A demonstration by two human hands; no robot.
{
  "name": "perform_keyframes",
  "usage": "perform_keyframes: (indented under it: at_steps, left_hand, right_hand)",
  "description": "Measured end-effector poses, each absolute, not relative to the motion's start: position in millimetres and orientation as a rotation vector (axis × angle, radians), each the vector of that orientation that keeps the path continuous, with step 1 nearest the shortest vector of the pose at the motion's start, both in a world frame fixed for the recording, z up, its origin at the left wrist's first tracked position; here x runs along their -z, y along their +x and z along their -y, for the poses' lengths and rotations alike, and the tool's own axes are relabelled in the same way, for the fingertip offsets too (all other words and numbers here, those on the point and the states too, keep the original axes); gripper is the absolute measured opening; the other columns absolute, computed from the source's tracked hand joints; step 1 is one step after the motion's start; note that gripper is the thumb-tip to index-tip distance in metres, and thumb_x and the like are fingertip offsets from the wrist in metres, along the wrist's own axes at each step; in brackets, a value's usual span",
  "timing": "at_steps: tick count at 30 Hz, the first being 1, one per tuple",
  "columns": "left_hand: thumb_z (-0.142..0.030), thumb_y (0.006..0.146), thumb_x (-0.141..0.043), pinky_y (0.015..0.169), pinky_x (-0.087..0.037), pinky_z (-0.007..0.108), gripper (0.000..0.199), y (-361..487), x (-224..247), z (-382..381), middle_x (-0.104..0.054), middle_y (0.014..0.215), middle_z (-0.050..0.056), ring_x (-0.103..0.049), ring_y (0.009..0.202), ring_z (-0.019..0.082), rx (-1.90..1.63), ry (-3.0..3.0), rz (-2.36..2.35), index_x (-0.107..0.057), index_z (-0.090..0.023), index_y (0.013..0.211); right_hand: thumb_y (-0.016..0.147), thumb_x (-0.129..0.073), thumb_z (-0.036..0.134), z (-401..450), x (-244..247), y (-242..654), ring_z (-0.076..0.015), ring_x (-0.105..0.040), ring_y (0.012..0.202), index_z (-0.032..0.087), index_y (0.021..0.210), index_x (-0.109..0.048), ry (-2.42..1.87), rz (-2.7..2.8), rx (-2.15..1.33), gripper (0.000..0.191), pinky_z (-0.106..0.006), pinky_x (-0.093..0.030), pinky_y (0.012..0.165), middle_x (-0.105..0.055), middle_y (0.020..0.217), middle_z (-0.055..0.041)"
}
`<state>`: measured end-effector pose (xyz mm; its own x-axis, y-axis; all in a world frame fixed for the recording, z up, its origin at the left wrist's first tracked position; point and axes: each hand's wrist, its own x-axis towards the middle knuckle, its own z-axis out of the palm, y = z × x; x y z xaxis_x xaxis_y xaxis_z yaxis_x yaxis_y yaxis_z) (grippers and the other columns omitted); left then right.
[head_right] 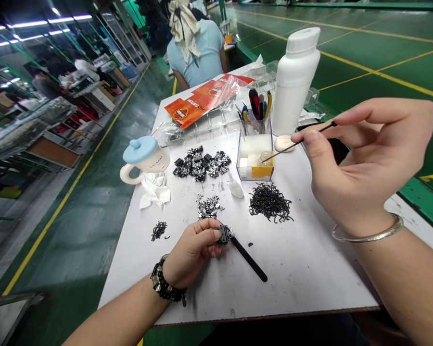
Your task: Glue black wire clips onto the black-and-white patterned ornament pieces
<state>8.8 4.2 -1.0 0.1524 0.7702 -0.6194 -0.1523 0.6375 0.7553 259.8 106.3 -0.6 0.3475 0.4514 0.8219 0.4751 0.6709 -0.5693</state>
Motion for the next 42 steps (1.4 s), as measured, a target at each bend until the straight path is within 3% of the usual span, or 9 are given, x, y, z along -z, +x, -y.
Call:
perform_keyframes:
  at_steps: [5, 11, 16, 19, 22, 24, 27, 32, 42]
  left_hand:
    - [-0.024, 0.061, -0.067, 0.048, -0.034, 0.02, 0.021, 8, 1, -4, -0.059, 0.058, 0.0, -0.046, 0.046, 0.006, -0.716, 0.626, -1.257, -0.056, -0.014, 0.075]
    - [-0.024, 0.063, -0.067, 0.049, -0.036, 0.02, 0.02, 8, 2, -4, -0.059, 0.059, 0.0, -0.046, 0.046, 0.006, -0.718, 0.649, -1.234, -0.057, -0.014, 0.076]
    - [-0.024, 0.062, -0.068, 0.048, -0.036, 0.02, 0.019, 9, 2, -4, -0.056, 0.056, -0.002, -0.045, 0.045, 0.006, -0.728, 0.65, -1.227, -0.057, -0.014, 0.075]
    - [-0.023, 0.062, -0.068, 0.049, -0.035, 0.02, 0.019, 9, 2, -4, -0.058, 0.058, 0.0, -0.047, 0.047, 0.006, -0.723, 0.645, -1.225, -0.057, -0.014, 0.074]
    - [-0.023, 0.062, -0.067, 0.049, -0.034, 0.019, 0.019, 9, 2, -3, -0.059, 0.059, 0.001, -0.048, 0.048, 0.006, -0.713, 0.646, -1.226, -0.056, -0.014, 0.074]
    - [-0.023, 0.062, -0.067, 0.048, -0.034, 0.019, 0.019, 8, 3, -4, -0.059, 0.059, 0.0, -0.047, 0.047, 0.006, -0.713, 0.646, -1.226, -0.056, -0.013, 0.074]
    - [-0.024, 0.062, -0.068, 0.047, -0.034, 0.018, 0.02, 8, 3, -4, -0.058, 0.058, -0.001, -0.047, 0.046, 0.005, -0.724, 0.636, -1.218, -0.056, -0.013, 0.074]
    - [-0.023, 0.063, -0.069, 0.048, -0.034, 0.017, 0.02, 7, 3, -5, -0.057, 0.052, -0.002, -0.047, 0.044, 0.005, -0.759, 0.641, -1.175, -0.057, -0.014, 0.077]
    - [-0.024, 0.063, -0.071, 0.048, -0.036, 0.016, 0.024, 6, 3, -5, -0.056, 0.052, -0.004, -0.049, 0.045, 0.005, -0.788, 0.696, -1.151, -0.057, -0.014, 0.08]
  right_hand:
    - [0.052, -0.079, 0.014, -120, 11, 270, -0.0218, -0.063, 0.077, 0.013, 0.101, -0.061, -0.698, 1.416, 0.236, 0.053, -0.041, -0.058, 0.058, -0.052, 0.102, -0.0104]
    - [0.06, -0.076, 0.012, -113, 7, 266, -0.0213, -0.062, 0.087, 0.018, 0.109, -0.054, -0.719, 1.405, 0.176, 0.054, -0.044, -0.058, 0.068, -0.05, 0.11, -0.0083]
    - [0.063, -0.074, 0.014, -105, -2, 249, -0.0218, -0.065, 0.08, 0.019, 0.106, -0.059, -0.82, 1.411, 0.213, 0.046, -0.041, -0.055, 0.066, -0.055, 0.105, -0.0079]
    - [0.074, -0.069, 0.026, -98, -11, 239, -0.0311, -0.061, 0.098, 0.023, 0.108, -0.06, -1.151, 1.605, 0.345, 0.035, -0.053, -0.046, 0.081, -0.063, 0.11, -0.0078]
    - [0.079, -0.062, 0.04, -87, -19, 232, -0.0378, -0.049, 0.117, 0.021, 0.119, -0.055, -1.275, 1.791, 0.34, 0.045, -0.06, -0.034, 0.092, -0.052, 0.133, -0.0126]
    - [0.08, -0.061, 0.038, -78, -21, 227, -0.0327, -0.055, 0.108, 0.019, 0.121, -0.052, -1.103, 1.878, 0.244, 0.046, -0.053, -0.037, 0.09, -0.058, 0.124, -0.0142]
    - [0.084, -0.061, 0.033, -65, -19, 218, -0.0221, -0.06, 0.085, 0.02, 0.116, -0.051, -0.777, 2.173, -0.059, 0.036, -0.04, -0.04, 0.079, -0.066, 0.094, -0.0069]
    - [0.085, -0.06, 0.04, -51, -9, 199, -0.0217, -0.057, 0.088, 0.019, 0.114, -0.049, -0.639, 2.505, -0.442, 0.038, -0.037, -0.037, 0.076, -0.063, 0.102, -0.0073]
    - [0.085, -0.058, 0.025, -48, 0, 194, -0.0189, -0.056, 0.082, 0.017, 0.105, -0.054, -0.564, 2.477, -0.492, 0.022, -0.035, -0.033, 0.077, -0.063, 0.095, -0.0045]
